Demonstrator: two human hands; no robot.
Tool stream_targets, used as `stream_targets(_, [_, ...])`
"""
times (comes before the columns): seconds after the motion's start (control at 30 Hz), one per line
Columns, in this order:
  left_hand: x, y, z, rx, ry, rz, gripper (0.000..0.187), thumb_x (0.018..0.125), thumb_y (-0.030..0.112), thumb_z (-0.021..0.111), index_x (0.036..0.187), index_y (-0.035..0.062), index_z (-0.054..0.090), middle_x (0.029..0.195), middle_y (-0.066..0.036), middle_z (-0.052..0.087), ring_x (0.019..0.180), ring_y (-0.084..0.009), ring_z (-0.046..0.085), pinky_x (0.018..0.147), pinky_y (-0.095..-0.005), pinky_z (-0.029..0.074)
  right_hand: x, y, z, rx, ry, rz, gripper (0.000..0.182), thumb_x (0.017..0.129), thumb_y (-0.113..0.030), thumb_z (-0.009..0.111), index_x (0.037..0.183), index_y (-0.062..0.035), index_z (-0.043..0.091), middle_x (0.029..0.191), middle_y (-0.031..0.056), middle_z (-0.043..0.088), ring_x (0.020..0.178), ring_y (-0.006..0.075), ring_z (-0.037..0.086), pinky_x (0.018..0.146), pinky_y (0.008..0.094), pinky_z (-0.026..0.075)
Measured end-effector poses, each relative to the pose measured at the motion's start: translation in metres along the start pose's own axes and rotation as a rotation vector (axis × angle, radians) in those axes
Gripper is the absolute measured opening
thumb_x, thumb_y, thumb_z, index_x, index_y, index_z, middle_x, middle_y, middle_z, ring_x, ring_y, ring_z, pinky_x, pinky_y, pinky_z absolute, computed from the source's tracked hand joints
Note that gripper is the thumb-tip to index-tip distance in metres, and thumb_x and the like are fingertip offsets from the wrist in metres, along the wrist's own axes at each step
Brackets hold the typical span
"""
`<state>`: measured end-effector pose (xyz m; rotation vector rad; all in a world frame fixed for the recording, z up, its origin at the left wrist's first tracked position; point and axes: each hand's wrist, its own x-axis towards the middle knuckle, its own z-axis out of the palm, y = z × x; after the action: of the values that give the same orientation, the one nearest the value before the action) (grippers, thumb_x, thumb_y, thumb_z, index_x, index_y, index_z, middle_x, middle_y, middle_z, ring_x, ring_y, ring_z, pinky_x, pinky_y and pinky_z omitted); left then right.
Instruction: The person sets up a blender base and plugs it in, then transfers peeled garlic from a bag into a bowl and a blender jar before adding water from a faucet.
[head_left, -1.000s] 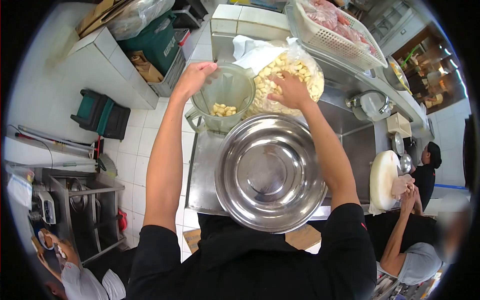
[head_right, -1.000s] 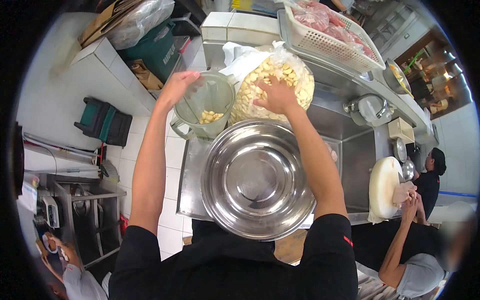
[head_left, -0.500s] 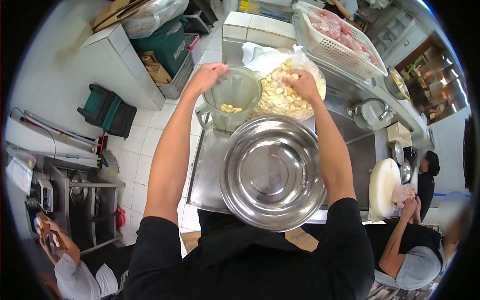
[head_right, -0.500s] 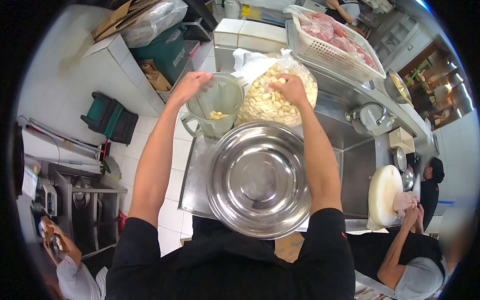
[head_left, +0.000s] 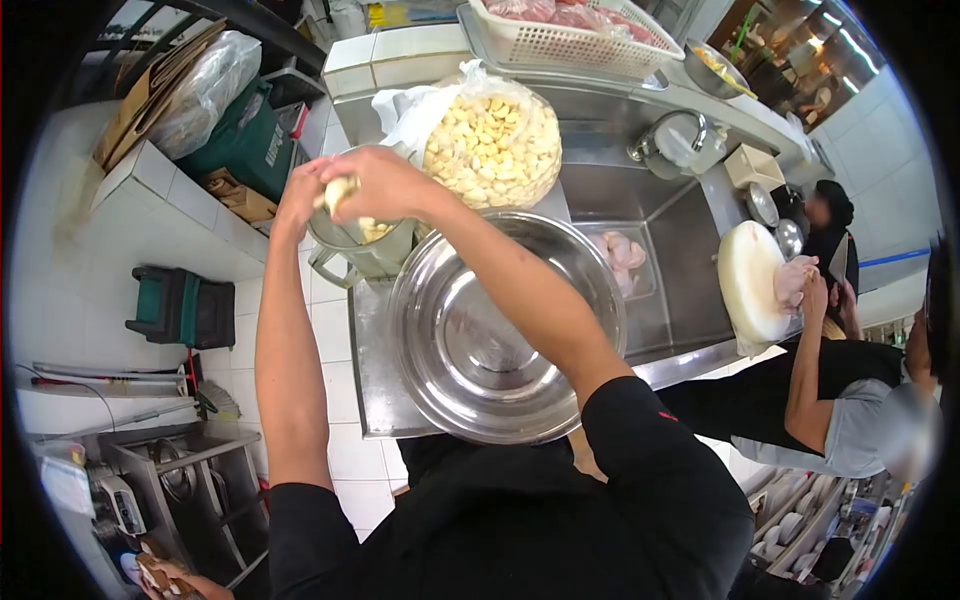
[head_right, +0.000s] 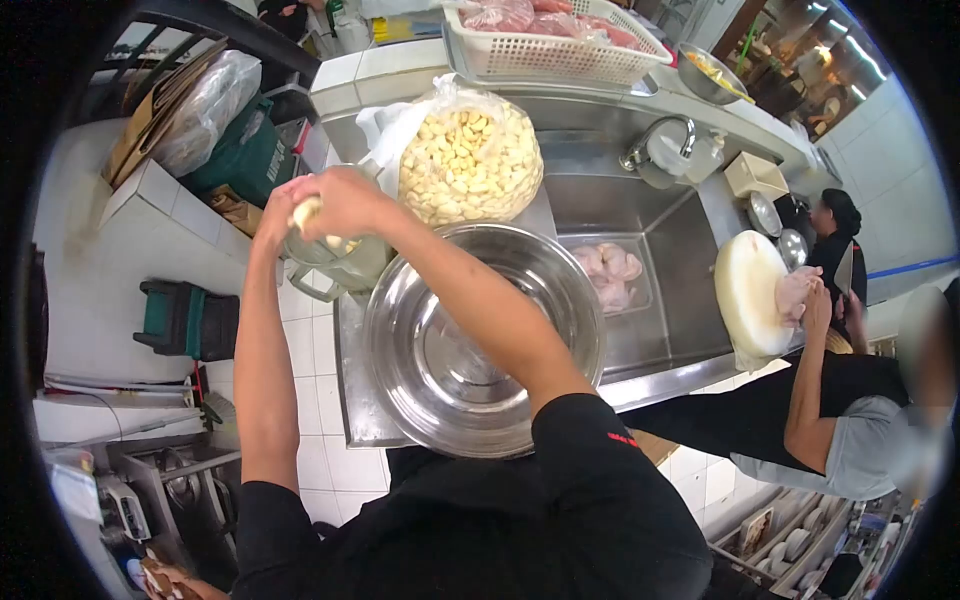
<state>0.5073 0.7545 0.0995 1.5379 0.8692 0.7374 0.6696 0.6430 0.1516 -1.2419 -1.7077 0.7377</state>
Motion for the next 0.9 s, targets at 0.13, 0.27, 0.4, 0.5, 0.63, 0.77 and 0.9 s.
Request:
stream_targets(0.13, [-0.004,0.010,0.004,0.116,0.022,-0.078,0.038,0.095,0.033,0.050,0.106,0.0003,0.066,0.094,-0.007,0.067,0.083,-0.0142,0.059,0.077,-0.0272,0.045,-0.015,0.005,-0.021,-0.125,-0.038,-0.212,0.043,0.068,-0.014,0.069,0.110,-0.0038,0.064,0.117,0.0140,0.060,0.105,0.0246,0.058,0.086,0.0317,0.050])
stream_targets(0.27, [0.000,0.002,0.003,0.127,0.031,-0.049,0.039,0.095,0.033,0.050,0.106,-0.0006,0.066,0.094,-0.007,0.068,0.082,-0.0144,0.059,0.077,-0.0274,0.046,-0.034,0.042,-0.101,-0.123,0.080,-0.017,0.027,0.073,-0.002,0.057,0.098,-0.0041,0.067,0.095,0.0048,0.066,0.080,0.0121,0.059,0.070,0.0270,0.050])
stream_targets(0.4, [-0.004,0.016,0.007,0.199,0.052,-0.106,0.039,0.095,0.033,0.050,0.106,-0.0009,0.066,0.093,-0.007,0.068,0.081,-0.0142,0.059,0.077,-0.0276,0.046,-0.088,0.069,-0.115,-0.379,-0.137,-0.038,0.025,0.069,-0.006,0.060,0.092,-0.0054,0.066,0.090,0.0100,0.064,0.078,0.0229,0.059,0.072,0.0326,0.048])
stream_targets(0.5, [-0.010,0.018,0.013,0.224,0.117,-0.080,0.038,0.095,0.034,0.051,0.105,0.0002,0.066,0.092,-0.006,0.068,0.079,-0.0145,0.059,0.076,-0.0283,0.046,-0.154,0.102,-0.070,-0.470,-0.395,-0.095,0.024,0.066,-0.009,0.064,0.089,-0.0047,0.066,0.091,0.0154,0.062,0.089,0.0338,0.059,0.079,0.0401,0.048])
stream_targets(0.63, [-0.005,0.010,0.009,0.177,0.077,-0.089,0.038,0.095,0.034,0.051,0.104,0.0013,0.067,0.090,-0.007,0.068,0.077,-0.0147,0.058,0.076,-0.0284,0.047,-0.248,0.123,0.018,-0.648,-0.878,0.158,0.027,0.073,-0.007,0.060,0.100,-0.0046,0.063,0.092,0.0249,0.061,0.089,0.0406,0.061,0.074,0.0467,0.051])
stream_targets(0.77, [-0.004,0.011,0.007,0.209,0.079,-0.087,0.038,0.095,0.034,0.051,0.104,0.0011,0.067,0.091,-0.007,0.068,0.078,-0.0146,0.059,0.076,-0.0281,0.047,-0.305,0.105,0.056,-0.486,-0.893,0.217,0.023,0.075,-0.005,0.059,0.096,-0.0049,0.067,0.092,0.0231,0.064,0.085,0.0392,0.064,0.073,0.0461,0.053])
stream_targets(0.9, [-0.005,0.015,0.009,0.195,0.067,-0.091,0.038,0.094,0.034,0.052,0.105,-0.0001,0.067,0.089,-0.007,0.068,0.080,-0.0143,0.059,0.079,-0.0269,0.045,-0.293,0.086,0.040,-0.508,-1.112,0.376,0.023,0.075,-0.001,0.055,0.092,-0.0057,0.071,0.095,0.0203,0.067,0.083,0.0368,0.066,0.068,0.0439,0.055])
